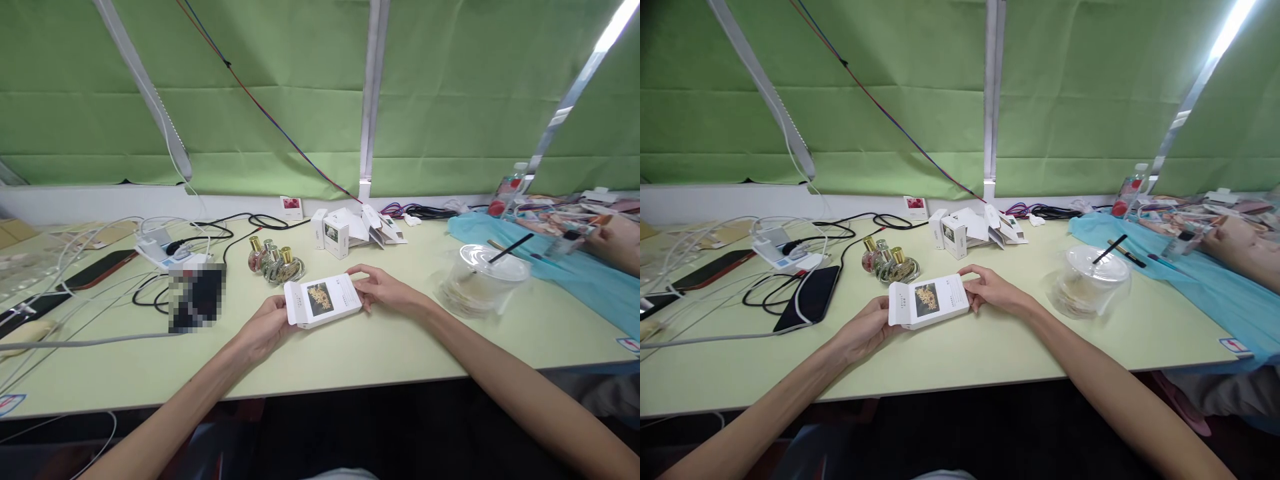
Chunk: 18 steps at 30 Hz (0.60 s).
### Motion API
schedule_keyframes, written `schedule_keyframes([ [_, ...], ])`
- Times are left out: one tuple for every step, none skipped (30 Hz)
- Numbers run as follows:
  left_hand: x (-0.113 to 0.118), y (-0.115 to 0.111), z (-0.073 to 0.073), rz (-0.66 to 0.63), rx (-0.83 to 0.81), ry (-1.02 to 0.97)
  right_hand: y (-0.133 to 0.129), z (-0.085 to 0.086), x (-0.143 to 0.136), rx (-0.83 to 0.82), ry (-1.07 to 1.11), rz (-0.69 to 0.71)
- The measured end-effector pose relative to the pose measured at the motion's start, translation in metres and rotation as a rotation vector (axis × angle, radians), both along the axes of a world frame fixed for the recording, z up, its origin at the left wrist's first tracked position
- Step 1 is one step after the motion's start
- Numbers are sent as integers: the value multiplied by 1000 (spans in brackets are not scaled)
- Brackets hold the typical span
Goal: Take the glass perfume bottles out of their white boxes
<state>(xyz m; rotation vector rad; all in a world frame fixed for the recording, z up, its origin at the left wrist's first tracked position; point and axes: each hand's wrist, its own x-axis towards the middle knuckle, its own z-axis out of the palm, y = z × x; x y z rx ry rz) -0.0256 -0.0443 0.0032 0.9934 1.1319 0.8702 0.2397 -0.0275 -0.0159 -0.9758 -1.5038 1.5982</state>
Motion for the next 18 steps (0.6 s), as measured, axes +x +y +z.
schedule_keyframes([
  [0, 0, 0, 6, -2, 2, 0, 1, 1, -5, 9, 12],
  [0, 0, 0, 6, -4, 4, -1, 2, 2, -11, 18, 23],
  [0, 0, 1, 2, -5, 3, -1, 2, 2, -20, 26, 33],
  [1, 0, 2, 0, -5, 2, -1, 3, 3, -30, 37, 41],
  [2, -1, 3, 0, -4, -1, -1, 3, 4, -42, 50, 46],
  [3, -2, 4, -1, -2, -4, -1, 3, 4, -54, 64, 49],
  [3, -2, 5, 5, -3, -4, 0, 2, 5, -67, 82, 51],
  [4, -3, 7, 15, -7, 0, 0, 1, 6, -78, 100, 54],
  [5, -3, 8, 22, -14, 4, 1, 1, 7, -86, 117, 59],
  [6, -4, 9, 28, -22, 9, 2, -1, 8, -91, 131, 68],
  [6, -4, 9, 35, -29, 14, 2, -2, 8, -93, 142, 80],
  [6, -4, 10, 43, -33, 18, 3, -3, 9, -93, 150, 92],
  [6, -4, 9, 48, -34, 23, 4, -4, 9, -91, 155, 102],
  [6, -4, 9, 47, -33, 24, 4, -4, 10, -89, 159, 108],
  [6, -3, 8, 44, -32, 23, 4, -4, 9, -89, 160, 109],
  [6, -3, 7, 39, -32, 20, 4, -4, 9, -90, 158, 105],
  [5, -2, 6, 30, -33, 16, 3, -4, 9, -91, 155, 98],
  [5, -2, 5, 22, -32, 10, 3, -3, 8, -94, 151, 87],
])
